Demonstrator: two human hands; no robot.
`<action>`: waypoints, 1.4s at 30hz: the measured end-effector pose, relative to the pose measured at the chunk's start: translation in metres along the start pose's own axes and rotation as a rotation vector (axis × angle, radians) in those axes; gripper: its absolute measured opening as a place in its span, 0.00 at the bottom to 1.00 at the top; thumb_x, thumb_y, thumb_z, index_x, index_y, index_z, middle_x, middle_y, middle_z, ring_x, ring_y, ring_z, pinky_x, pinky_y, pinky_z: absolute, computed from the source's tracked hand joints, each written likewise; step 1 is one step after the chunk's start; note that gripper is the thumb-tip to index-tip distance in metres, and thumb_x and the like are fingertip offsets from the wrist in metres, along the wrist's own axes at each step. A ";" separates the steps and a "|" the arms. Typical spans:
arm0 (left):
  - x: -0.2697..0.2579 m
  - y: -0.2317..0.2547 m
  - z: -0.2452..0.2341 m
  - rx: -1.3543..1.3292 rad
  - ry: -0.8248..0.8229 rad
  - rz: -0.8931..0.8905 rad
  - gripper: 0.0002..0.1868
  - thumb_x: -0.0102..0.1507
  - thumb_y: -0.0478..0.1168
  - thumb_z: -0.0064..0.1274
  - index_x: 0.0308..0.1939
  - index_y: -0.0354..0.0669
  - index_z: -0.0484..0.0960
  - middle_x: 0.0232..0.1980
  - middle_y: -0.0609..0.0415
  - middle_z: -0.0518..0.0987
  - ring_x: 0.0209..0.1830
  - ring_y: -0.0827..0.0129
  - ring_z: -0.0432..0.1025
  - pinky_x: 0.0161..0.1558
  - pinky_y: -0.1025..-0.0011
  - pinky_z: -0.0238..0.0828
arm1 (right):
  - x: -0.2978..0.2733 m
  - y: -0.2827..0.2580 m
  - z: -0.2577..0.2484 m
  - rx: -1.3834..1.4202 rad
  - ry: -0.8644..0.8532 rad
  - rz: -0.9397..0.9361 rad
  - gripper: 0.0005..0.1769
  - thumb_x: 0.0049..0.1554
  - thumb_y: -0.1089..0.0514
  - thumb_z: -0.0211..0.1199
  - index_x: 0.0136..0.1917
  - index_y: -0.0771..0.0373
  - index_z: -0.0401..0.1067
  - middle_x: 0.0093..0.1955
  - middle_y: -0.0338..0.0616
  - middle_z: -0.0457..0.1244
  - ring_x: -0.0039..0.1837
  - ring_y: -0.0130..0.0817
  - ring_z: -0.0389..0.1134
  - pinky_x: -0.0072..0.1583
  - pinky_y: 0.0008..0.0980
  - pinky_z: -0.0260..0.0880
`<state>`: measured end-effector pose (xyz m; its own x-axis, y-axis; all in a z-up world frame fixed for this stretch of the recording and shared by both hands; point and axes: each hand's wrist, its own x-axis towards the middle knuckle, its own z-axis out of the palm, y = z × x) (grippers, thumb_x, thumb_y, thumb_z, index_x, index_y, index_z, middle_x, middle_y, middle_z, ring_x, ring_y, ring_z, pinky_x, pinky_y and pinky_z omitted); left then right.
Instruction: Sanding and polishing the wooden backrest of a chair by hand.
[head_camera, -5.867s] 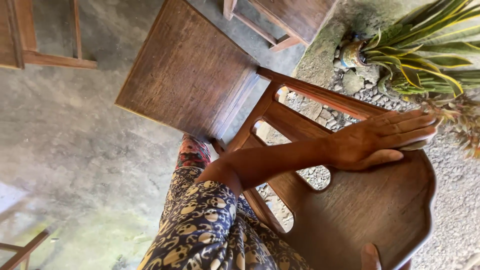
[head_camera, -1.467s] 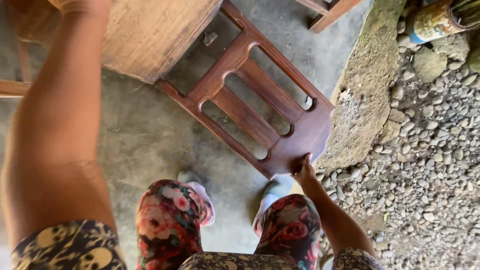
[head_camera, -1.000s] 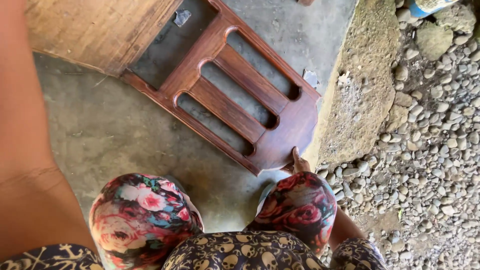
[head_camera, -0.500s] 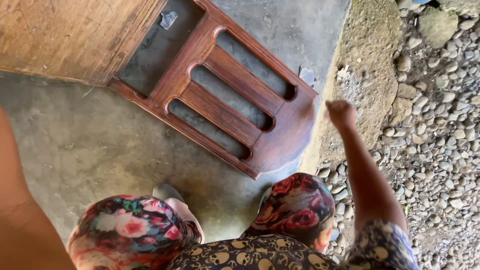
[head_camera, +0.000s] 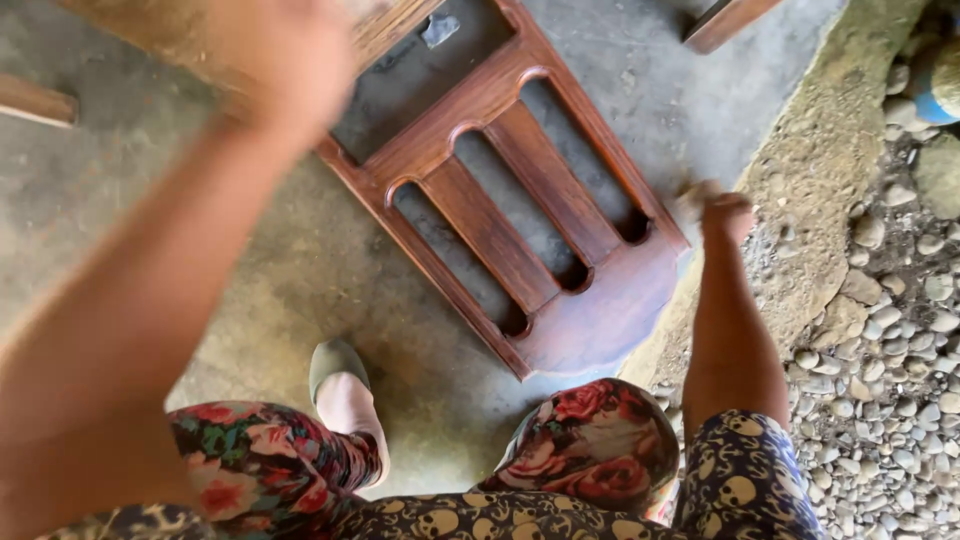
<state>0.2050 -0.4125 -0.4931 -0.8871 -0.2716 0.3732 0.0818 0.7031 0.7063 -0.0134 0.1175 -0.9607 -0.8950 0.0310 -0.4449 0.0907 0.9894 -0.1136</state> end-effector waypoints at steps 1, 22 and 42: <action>-0.015 0.000 0.016 -0.012 -0.009 -0.005 0.09 0.72 0.28 0.45 0.49 0.30 0.81 0.36 0.48 0.82 0.26 0.69 0.72 0.23 0.72 0.68 | 0.002 0.000 -0.015 0.403 0.141 0.080 0.19 0.65 0.44 0.67 0.38 0.54 0.69 0.39 0.43 0.68 0.42 0.37 0.64 0.45 0.33 0.67; -0.122 0.087 0.282 -0.421 -0.284 -0.256 0.09 0.59 0.38 0.65 0.39 0.39 0.83 0.38 0.56 0.77 0.34 0.72 0.71 0.39 0.73 0.72 | -0.294 -0.073 -0.141 1.784 -0.392 -0.321 0.07 0.65 0.65 0.62 0.55 0.68 0.78 0.51 0.44 0.71 0.52 0.27 0.69 0.60 0.25 0.70; -0.188 0.033 0.339 -0.804 -0.650 -0.938 0.24 0.59 0.36 0.66 0.58 0.34 0.82 0.43 0.44 0.82 0.33 0.65 0.81 0.33 0.69 0.88 | -0.289 -0.030 -0.095 1.659 -0.252 -0.357 0.36 0.55 0.77 0.70 0.71 0.64 0.61 0.46 0.48 0.70 0.49 0.31 0.75 0.53 0.23 0.78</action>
<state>0.2208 -0.1161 -0.7439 -0.7869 0.0803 -0.6119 -0.6144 -0.1940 0.7647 0.2015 0.0921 -0.7443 -0.8990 -0.3242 -0.2946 0.3836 -0.2579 -0.8868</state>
